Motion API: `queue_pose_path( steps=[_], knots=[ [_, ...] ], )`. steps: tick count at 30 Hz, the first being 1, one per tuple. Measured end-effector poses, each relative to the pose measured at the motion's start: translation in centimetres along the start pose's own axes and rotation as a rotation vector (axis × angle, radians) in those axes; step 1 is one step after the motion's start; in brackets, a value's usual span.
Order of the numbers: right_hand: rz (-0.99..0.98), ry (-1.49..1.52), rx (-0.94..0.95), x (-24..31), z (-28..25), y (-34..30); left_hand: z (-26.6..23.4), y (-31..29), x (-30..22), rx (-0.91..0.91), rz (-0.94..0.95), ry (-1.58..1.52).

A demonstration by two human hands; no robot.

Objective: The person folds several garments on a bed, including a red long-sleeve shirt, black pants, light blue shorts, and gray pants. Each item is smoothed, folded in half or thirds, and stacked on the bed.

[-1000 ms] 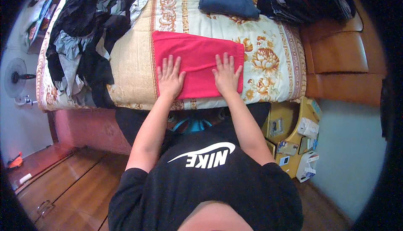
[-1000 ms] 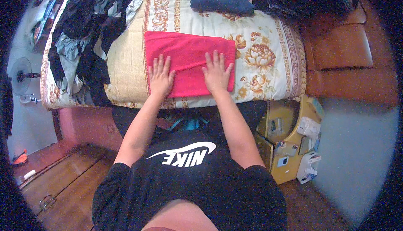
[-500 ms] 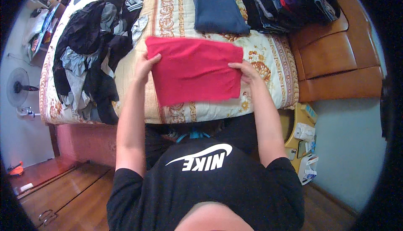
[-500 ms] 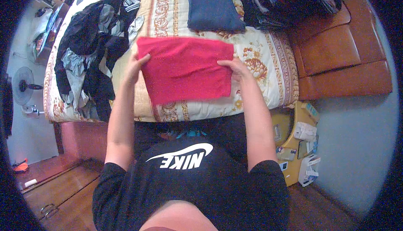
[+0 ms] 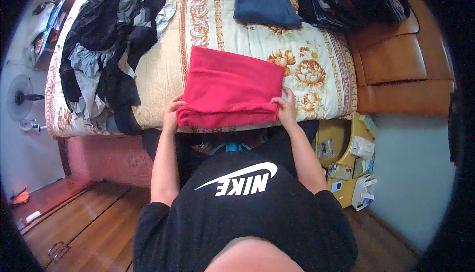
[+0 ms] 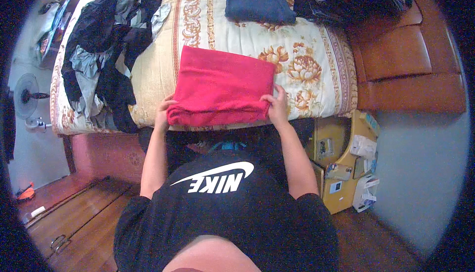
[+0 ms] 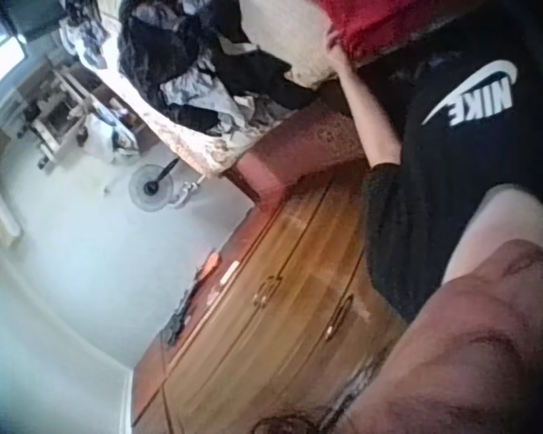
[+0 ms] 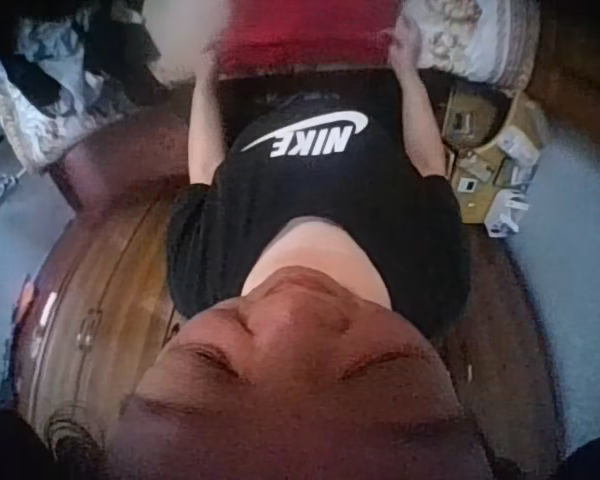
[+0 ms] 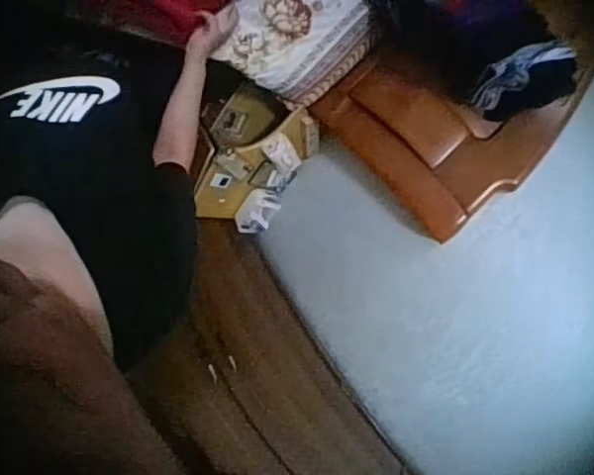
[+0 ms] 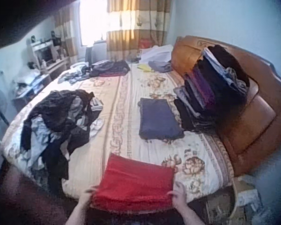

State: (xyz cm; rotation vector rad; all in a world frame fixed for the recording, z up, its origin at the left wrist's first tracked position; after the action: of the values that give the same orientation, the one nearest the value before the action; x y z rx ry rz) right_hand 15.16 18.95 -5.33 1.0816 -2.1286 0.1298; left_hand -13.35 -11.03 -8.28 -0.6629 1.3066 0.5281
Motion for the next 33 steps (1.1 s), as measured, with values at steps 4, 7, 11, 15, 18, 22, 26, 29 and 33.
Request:
queue_pose_path(
  steps=[4,7,11,15,18,22,26,29,33],
  knots=[
    [0.133,0.220,-0.141,-0.9,-1.6,-0.6,-4.7,0.7,1.4,-0.146,0.011,0.204],
    [0.071,-0.174,-0.133,4.7,-1.5,3.2,5.0,2.8,-7.0,-0.239,0.300,1.074],
    [0.250,-0.424,0.257,6.8,3.5,4.9,12.9,3.6,-6.1,-0.010,0.134,1.524],
    [0.280,-0.522,0.443,6.1,5.0,5.1,10.0,0.7,-2.5,-0.059,0.091,1.583],
    [0.250,-0.495,0.310,8.5,4.6,7.2,7.7,-1.3,-2.9,-0.188,0.088,1.398],
    [0.009,-0.253,0.211,12.7,8.6,14.3,3.4,-2.6,-2.8,-0.413,-0.015,0.905],
    [-0.069,-0.455,0.220,18.9,15.2,18.2,1.0,-2.3,-1.2,-0.283,-0.180,0.711],
    [0.053,-0.507,0.394,15.9,19.8,20.6,2.3,-2.8,-2.7,-0.285,-0.138,0.732],
    [0.039,-0.472,0.488,14.6,19.3,21.1,1.1,-3.5,-0.5,-0.281,-0.088,0.605]
  ],
)
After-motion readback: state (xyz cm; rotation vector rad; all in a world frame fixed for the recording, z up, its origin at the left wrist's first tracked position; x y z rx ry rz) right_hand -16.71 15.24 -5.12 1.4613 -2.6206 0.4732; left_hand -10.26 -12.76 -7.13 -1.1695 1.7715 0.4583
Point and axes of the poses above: each hand's wrist, its own y-axis towards the middle knuckle, its own z-axis out of the palm, x = y × z, the point moved 4 cm from there along y, towards the middle knuckle, and after that the axes turned 5 degrees about x, right-handed, at the moved point
